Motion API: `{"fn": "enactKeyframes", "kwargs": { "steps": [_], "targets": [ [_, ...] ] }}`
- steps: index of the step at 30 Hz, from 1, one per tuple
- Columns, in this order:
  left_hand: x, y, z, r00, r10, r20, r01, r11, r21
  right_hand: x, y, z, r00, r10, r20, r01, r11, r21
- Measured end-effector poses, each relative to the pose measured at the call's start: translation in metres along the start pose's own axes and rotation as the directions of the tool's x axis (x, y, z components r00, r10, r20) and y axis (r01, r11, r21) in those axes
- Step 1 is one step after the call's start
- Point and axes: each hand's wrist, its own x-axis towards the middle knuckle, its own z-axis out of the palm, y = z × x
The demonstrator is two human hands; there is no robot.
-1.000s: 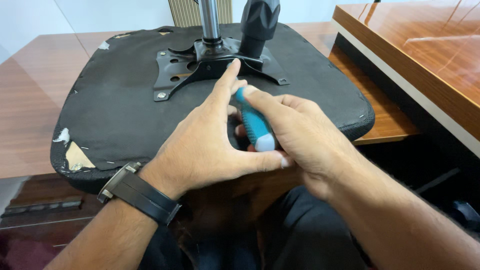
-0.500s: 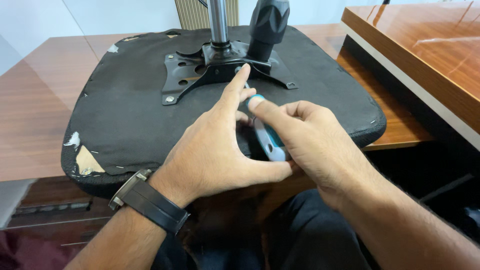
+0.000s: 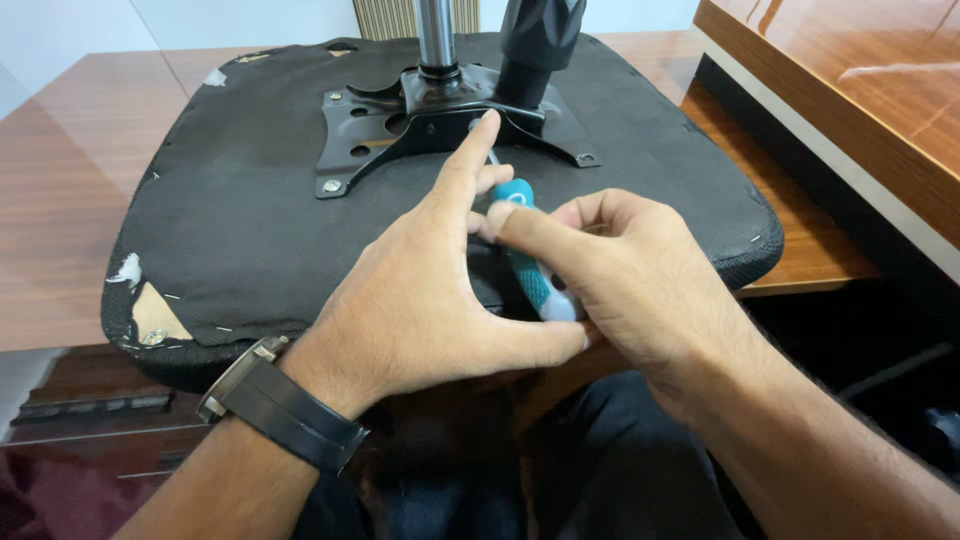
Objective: The person uses a screwdriver to tighten a screw on the metal base of an office chair seat. The chair is upside down on a wooden table. The person holds the seat with one hand and turns the screwdriver with the other to secure the base.
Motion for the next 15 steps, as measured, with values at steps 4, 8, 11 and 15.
{"fn": "enactKeyframes", "kwargs": {
  "steps": [4, 8, 11, 15],
  "targets": [
    [-0.001, -0.002, -0.003, 1.000, 0.020, 0.012, -0.018, 0.992, -0.124, 0.001, 0.002, -0.003, 0.996, 0.068, 0.051, -0.076, 0.980, 0.183],
    [-0.002, -0.002, -0.006, 1.000, 0.030, -0.007, -0.031, 0.988, -0.150, 0.000, 0.001, -0.001, 0.992, 0.044, 0.115, -0.075, 0.956, 0.284],
    [-0.002, -0.003, -0.005, 1.000, 0.026, -0.003, -0.026, 0.989, -0.148, -0.001, -0.003, 0.004, 0.996, 0.069, 0.061, -0.080, 0.978, 0.194],
    [-0.002, -0.004, -0.005, 0.999, 0.028, 0.018, -0.026, 0.994, -0.105, -0.003, -0.008, 0.007, 0.988, 0.147, 0.044, -0.150, 0.985, 0.087]
  ]
}}
